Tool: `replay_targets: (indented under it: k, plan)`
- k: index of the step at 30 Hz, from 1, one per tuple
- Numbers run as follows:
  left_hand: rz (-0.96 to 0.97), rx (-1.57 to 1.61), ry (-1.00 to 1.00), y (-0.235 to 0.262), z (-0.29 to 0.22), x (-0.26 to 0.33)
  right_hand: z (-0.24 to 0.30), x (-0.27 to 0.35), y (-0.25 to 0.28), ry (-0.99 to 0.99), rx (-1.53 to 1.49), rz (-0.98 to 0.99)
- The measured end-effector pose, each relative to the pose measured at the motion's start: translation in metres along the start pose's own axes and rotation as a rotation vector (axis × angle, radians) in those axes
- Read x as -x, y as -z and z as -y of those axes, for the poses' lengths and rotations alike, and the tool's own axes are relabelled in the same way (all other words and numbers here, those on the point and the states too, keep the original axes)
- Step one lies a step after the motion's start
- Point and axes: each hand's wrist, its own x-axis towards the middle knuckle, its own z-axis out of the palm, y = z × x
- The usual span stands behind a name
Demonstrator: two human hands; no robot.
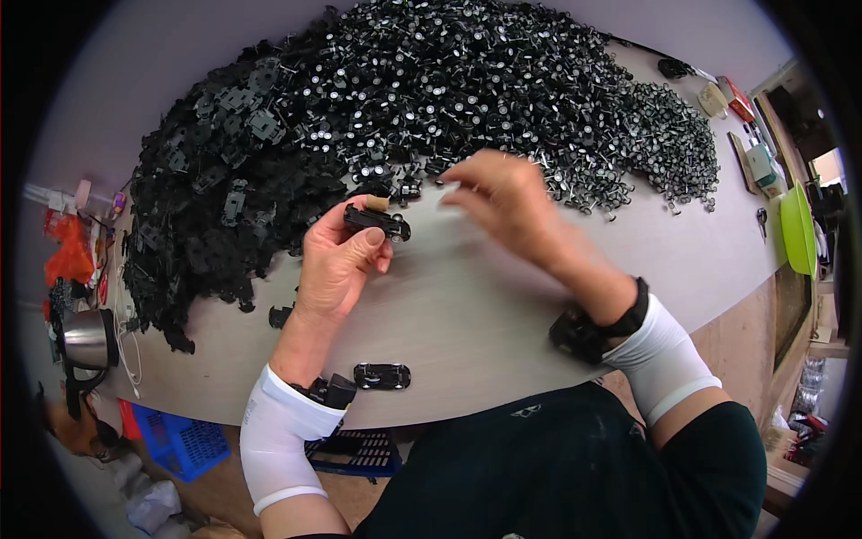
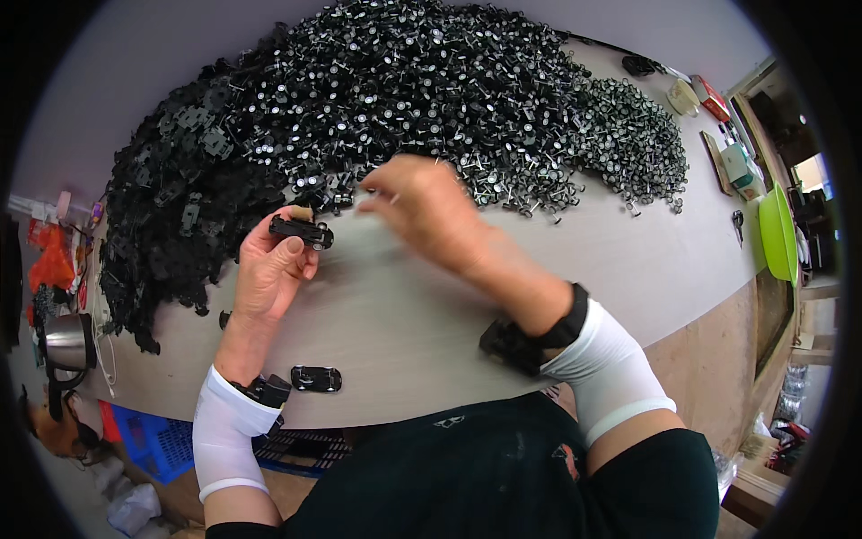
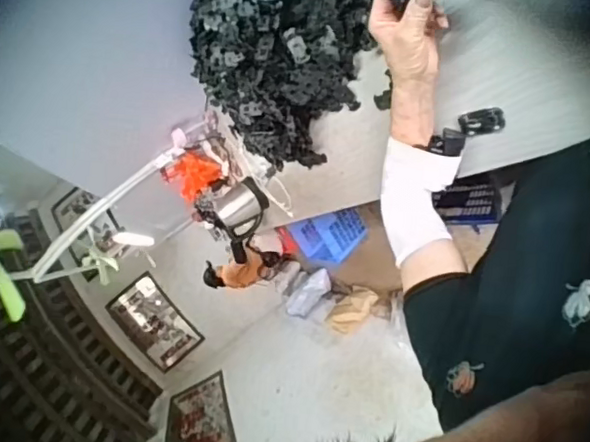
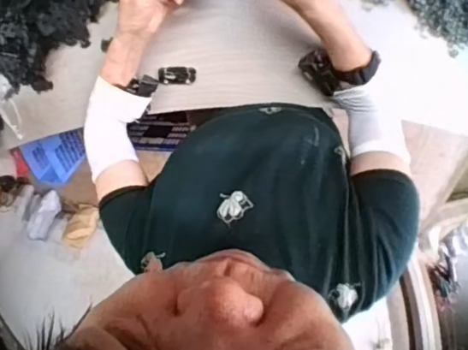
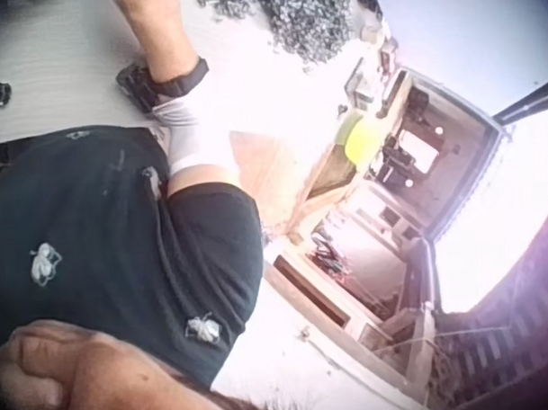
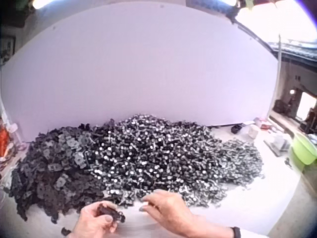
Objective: Assembling small black plastic components by hand by pressing pins into parts.
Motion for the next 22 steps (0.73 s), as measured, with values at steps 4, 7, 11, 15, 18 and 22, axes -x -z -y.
replay_targets:
  k: [4,7,11,15,18,22]
  plan:
    - [-0.016,-0.120,-0.051,0.000,-0.001,-0.006,-0.013,0.002,0.046,-0.129,0.454,0.122]
    - [0.035,-0.170,-0.020,0.004,-0.001,-0.005,-0.005,0.007,0.034,-0.197,0.598,0.300]
    - [0.073,-0.178,0.030,-0.004,0.001,-0.003,-0.012,0.008,0.020,-0.157,0.594,0.244]
    - [0.094,-0.255,0.026,-0.006,0.001,-0.001,0.012,0.003,0.017,-0.036,0.159,0.117]
    - [0.042,-0.290,-0.043,-0.011,0.004,-0.001,0.031,-0.003,-0.003,-0.009,0.116,0.217]
    - [0.086,-0.350,-0.043,-0.009,0.003,0.001,0.041,-0.010,-0.012,-0.008,0.100,0.237]
